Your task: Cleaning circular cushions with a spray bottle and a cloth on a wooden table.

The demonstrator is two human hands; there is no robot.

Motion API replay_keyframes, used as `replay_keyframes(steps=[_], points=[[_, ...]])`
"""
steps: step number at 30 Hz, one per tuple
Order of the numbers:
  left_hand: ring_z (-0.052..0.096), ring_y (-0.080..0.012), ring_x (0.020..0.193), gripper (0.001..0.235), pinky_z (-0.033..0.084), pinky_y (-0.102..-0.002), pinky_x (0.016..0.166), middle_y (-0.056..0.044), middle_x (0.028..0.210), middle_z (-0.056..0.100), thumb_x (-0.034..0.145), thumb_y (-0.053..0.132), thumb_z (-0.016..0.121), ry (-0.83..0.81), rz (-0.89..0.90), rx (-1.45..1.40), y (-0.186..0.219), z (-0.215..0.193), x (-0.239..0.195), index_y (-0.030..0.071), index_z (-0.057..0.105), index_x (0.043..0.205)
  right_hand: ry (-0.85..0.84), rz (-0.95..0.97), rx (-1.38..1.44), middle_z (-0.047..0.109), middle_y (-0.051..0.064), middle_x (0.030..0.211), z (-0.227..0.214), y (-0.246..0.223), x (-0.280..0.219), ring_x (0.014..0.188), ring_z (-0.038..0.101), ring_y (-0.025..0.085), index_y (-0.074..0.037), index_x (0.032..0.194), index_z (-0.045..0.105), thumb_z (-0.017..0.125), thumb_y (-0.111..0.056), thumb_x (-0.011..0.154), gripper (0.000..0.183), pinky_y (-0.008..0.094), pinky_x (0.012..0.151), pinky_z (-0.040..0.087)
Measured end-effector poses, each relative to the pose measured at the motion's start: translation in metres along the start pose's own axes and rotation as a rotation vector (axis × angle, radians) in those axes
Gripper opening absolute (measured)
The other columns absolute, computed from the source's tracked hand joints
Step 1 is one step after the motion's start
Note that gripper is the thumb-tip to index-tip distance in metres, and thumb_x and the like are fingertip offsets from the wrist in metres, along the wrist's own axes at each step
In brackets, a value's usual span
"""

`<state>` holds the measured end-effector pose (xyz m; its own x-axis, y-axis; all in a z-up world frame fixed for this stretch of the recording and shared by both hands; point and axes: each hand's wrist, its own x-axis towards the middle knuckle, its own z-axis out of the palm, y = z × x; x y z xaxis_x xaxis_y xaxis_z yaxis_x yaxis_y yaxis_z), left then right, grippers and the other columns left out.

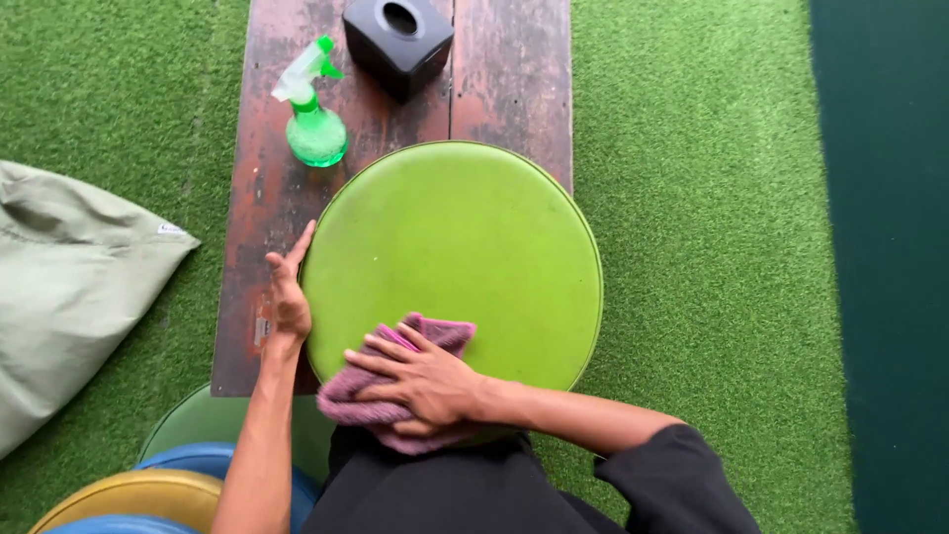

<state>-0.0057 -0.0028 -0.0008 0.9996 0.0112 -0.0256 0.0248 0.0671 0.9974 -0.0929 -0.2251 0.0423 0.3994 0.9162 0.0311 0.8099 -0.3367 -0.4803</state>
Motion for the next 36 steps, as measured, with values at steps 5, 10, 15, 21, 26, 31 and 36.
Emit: replay_keyframes(steps=[5,10,15,21,26,31,36], points=[[0.062,-0.0248,0.11,0.091,0.042,-0.041,0.11,-0.012,0.13,0.067,0.096,0.075,-0.005,0.128,-0.205,0.163,-0.006,-0.003,0.002,0.035,0.053,0.154,0.159,0.378,-0.438,0.048,0.006,0.151,-0.029,0.075,0.083,0.143,0.043,0.034,-0.031,0.129,0.059,0.06,-0.068,0.07,0.07,0.066,0.109,0.037],[0.065,-0.0301,0.094,0.074,0.048,-0.042,0.088,-0.021,0.112,0.072,0.109,0.055,0.005,0.183,-0.141,0.341,0.0,-0.002,-0.008,0.028,0.061,0.149,0.392,0.726,-0.381,0.038,0.012,0.159,-0.048,0.185,0.094,0.145,0.037,0.042,-0.027,0.134,0.06,0.06,-0.055,0.081,0.06,0.069,0.111,0.03],[0.065,-0.0323,0.101,0.073,0.046,-0.044,0.097,-0.02,0.118,0.072,0.11,0.049,0.004,0.156,-0.071,0.337,-0.009,-0.002,-0.007,0.025,0.062,0.149,0.31,0.559,-0.41,0.044,0.005,0.154,-0.06,0.096,0.081,0.141,0.042,0.039,-0.037,0.136,0.062,0.062,-0.045,0.082,0.055,0.067,0.112,0.031],[0.066,-0.0299,0.098,0.082,0.048,-0.044,0.092,-0.017,0.104,0.073,0.108,0.058,-0.003,0.152,-0.148,0.419,-0.017,-0.011,-0.003,0.029,0.06,0.151,0.144,0.11,-0.211,0.038,0.012,0.164,0.004,0.004,0.002,0.152,0.035,0.041,-0.025,0.131,0.058,0.056,-0.056,0.073,0.066,0.069,0.118,0.026],[0.066,-0.0307,0.079,0.084,0.048,-0.04,0.075,-0.022,0.082,0.067,0.107,0.067,0.0,0.143,-0.152,0.399,-0.029,-0.018,0.0,0.028,0.06,0.152,0.092,0.008,-0.186,0.035,0.009,0.168,0.016,0.014,-0.003,0.152,0.039,0.038,-0.031,0.134,0.057,0.057,-0.06,0.074,0.066,0.066,0.119,0.028],[0.066,-0.028,0.086,0.084,0.048,-0.039,0.079,-0.018,0.096,0.072,0.106,0.072,0.0,0.172,-0.191,0.415,-0.072,-0.029,0.009,0.035,0.059,0.152,0.24,0.343,-0.36,0.039,0.007,0.162,-0.029,0.086,0.063,0.149,0.04,0.036,-0.028,0.137,0.059,0.061,-0.054,0.078,0.065,0.063,0.118,0.031],[0.061,-0.0299,0.077,0.075,0.048,-0.046,0.077,-0.025,0.101,0.072,0.11,0.067,0.012,0.196,-0.102,0.472,-0.059,-0.028,0.003,0.026,0.061,0.15,0.554,0.568,-0.462,0.054,0.01,0.146,-0.068,0.185,0.072,0.142,0.044,0.035,-0.022,0.123,0.069,0.062,-0.04,0.081,0.046,0.055,0.119,0.029]])
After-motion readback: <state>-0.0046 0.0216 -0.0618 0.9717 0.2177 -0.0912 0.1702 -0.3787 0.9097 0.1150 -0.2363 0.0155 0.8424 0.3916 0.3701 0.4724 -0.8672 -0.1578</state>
